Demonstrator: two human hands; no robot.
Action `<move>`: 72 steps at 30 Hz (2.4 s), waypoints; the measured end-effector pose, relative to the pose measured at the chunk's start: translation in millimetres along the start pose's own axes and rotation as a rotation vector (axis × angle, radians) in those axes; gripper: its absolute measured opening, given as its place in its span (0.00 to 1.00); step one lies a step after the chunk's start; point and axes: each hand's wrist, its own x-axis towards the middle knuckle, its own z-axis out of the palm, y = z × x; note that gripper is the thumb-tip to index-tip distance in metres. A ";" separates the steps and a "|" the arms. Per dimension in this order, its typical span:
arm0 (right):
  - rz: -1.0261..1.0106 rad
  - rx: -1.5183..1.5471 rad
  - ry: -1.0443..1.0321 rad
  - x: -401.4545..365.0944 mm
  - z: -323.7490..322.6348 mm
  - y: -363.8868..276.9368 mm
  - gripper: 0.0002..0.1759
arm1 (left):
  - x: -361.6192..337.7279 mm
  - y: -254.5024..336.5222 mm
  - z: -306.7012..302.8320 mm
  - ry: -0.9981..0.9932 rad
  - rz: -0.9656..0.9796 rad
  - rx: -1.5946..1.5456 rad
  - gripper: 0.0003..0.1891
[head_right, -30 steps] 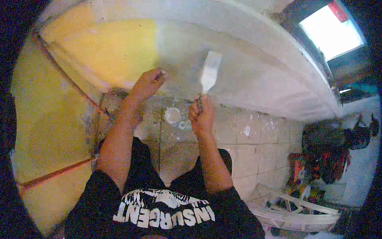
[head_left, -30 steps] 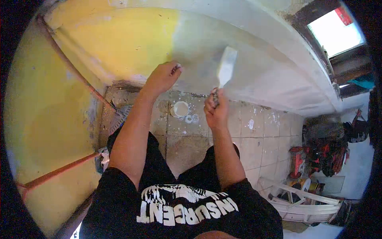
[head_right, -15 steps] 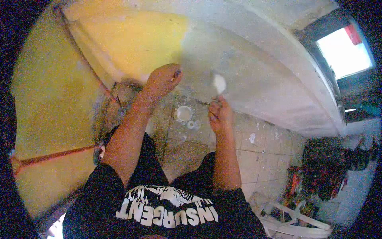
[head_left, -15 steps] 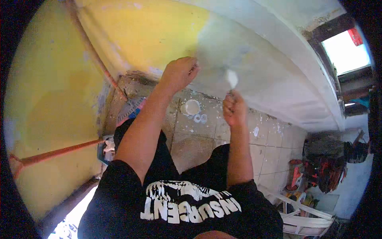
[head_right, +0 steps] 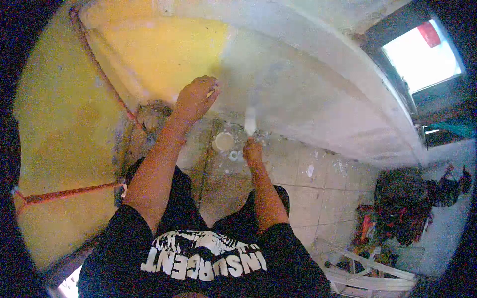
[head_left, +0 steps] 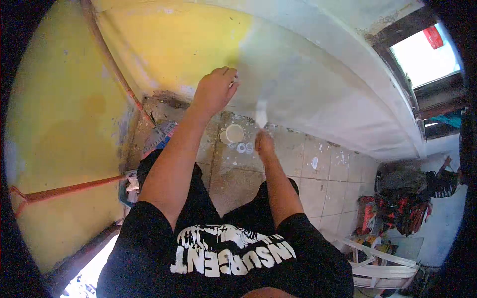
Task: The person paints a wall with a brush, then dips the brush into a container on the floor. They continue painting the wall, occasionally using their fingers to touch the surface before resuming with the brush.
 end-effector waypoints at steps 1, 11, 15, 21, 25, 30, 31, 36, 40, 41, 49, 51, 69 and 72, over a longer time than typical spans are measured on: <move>-0.078 -0.142 -0.089 57.5 -39.0 59.9 0.15 | 1.2 -0.7 -0.5 0.008 0.007 -0.007 0.13; -0.056 0.219 0.082 -112.9 58.2 -209.4 0.15 | 1.9 3.0 5.4 -0.112 -0.116 -0.069 0.12; -0.200 0.339 -0.073 -160.0 61.8 -251.4 0.15 | 1.1 5.9 3.3 -0.222 -0.194 -0.035 0.12; -0.306 0.368 0.020 -49.4 49.0 -114.7 0.18 | -1.3 -8.7 14.0 0.060 -0.087 0.121 0.10; -0.399 -0.447 0.034 77.0 -32.9 64.8 0.20 | 4.8 -16.2 8.2 0.126 -0.165 0.099 0.09; -0.026 -0.379 -0.141 74.2 -53.0 105.2 0.16 | 3.8 -12.4 9.6 0.163 -0.158 -0.001 0.08; -0.192 -0.504 -0.230 112.6 -85.3 150.5 0.15 | 3.7 -16.3 13.2 0.157 -0.161 -0.003 0.08; 0.316 0.170 0.109 40.7 -12.5 42.9 0.13 | 2.5 -19.6 20.2 0.132 -0.200 -0.010 0.08; 0.352 0.132 0.133 39.7 -5.6 37.0 0.11 | 0.6 -21.5 24.4 0.119 -0.195 -0.039 0.08; 0.356 0.133 0.132 41.5 -4.9 36.0 0.11 | 1.1 -24.4 27.4 0.108 -0.205 -0.035 0.08; 0.066 -0.654 -0.221 162.1 -59.9 125.4 0.11 | -2.6 -31.1 38.9 0.017 -0.261 -0.096 0.08; 0.260 -0.366 -0.085 120.6 -20.2 70.9 0.11 | -3.2 -32.8 41.5 0.019 -0.200 -0.132 0.08; -0.381 -0.681 0.152 34.7 -18.7 -31.0 0.12 | 7.7 -36.6 48.3 0.037 -0.272 -0.169 0.08; -0.624 -0.692 0.260 -30.6 7.1 -84.0 0.11 | 6.7 -35.3 52.3 0.132 -0.252 -0.182 0.09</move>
